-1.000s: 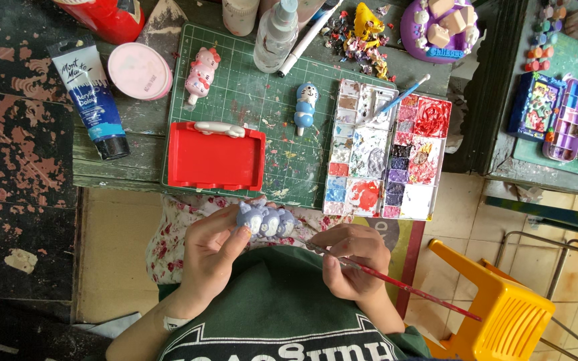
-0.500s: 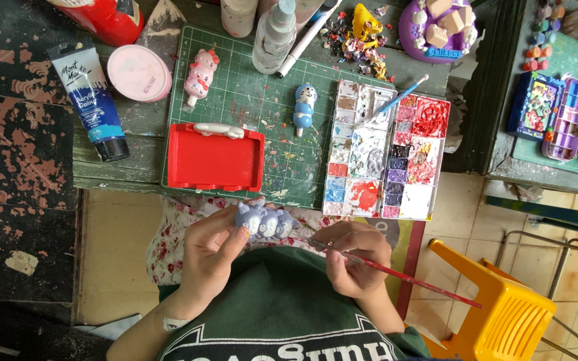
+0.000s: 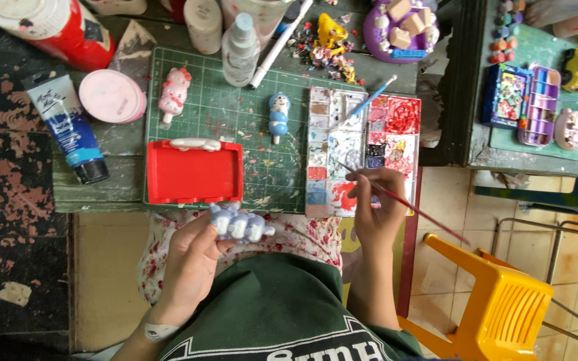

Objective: The person paints a small figurine using a fine brush and a watercolor palette. They hold the figurine in one hand and apply white paint to specific areas, rotating the object to reach different sides. The person repeatedly dips the brush into the palette to reload paint while continuing to detail the figurine.

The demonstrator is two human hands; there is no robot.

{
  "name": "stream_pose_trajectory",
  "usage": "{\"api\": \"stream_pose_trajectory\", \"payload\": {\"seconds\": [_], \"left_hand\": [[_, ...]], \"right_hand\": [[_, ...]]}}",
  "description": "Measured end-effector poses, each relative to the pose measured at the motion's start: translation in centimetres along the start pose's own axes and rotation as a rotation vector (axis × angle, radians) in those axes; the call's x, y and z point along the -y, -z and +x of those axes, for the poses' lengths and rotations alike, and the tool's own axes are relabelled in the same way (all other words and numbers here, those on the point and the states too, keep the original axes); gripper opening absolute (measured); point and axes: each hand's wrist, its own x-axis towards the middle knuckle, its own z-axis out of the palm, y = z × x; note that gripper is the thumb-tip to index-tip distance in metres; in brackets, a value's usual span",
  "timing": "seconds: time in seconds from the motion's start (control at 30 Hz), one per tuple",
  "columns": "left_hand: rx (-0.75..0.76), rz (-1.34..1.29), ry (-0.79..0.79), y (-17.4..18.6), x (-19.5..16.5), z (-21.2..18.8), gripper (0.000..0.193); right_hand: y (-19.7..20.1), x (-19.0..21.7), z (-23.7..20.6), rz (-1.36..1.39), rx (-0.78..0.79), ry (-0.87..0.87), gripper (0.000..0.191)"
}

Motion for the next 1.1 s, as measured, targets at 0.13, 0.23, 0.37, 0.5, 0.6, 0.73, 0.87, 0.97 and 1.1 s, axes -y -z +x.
{"api": "stream_pose_trajectory", "payload": {"seconds": [0.13,0.23,0.37,0.5,0.6,0.73,0.87,0.97,1.1], "left_hand": [[-0.055,-0.222,0.055,1.5,0.4,0.7,0.036],[-0.109,-0.321,0.119,2.0,0.4,0.8,0.039],[-0.127,-0.344,0.165,2.0,0.0,0.8,0.041],[-0.09,-0.439,0.151,1.5,0.0,0.8,0.036],[-0.106,-0.4,0.223,0.9,-0.3,0.8,0.035],[-0.034,-0.347,0.225,-0.4,-0.8,0.8,0.035],[0.097,-0.277,0.131,-1.2,-0.2,0.8,0.039],[0.111,-0.255,0.064,-1.2,1.0,0.8,0.034],[0.086,-0.201,0.031,-0.9,2.6,1.0,0.028]], "right_hand": [[-0.6,-1.3,1.1,-0.287,0.059,-0.058,0.009],[-1.6,-1.5,1.4,-0.299,0.1,-0.036,0.011],[-2.0,-1.0,1.5,-0.464,0.118,-0.031,0.015],[-1.9,-0.6,1.5,-0.488,0.122,0.024,0.015],[-1.9,-0.3,1.3,-0.494,0.111,0.033,0.014],[-1.9,-0.2,1.5,-0.516,0.147,0.006,0.014],[-1.4,0.2,0.3,-0.205,0.083,-0.001,0.01],[-1.3,0.7,-1.4,0.235,0.056,-0.046,0.012],[-3.4,1.9,-4.2,0.414,-0.001,-0.013,0.005]]}}
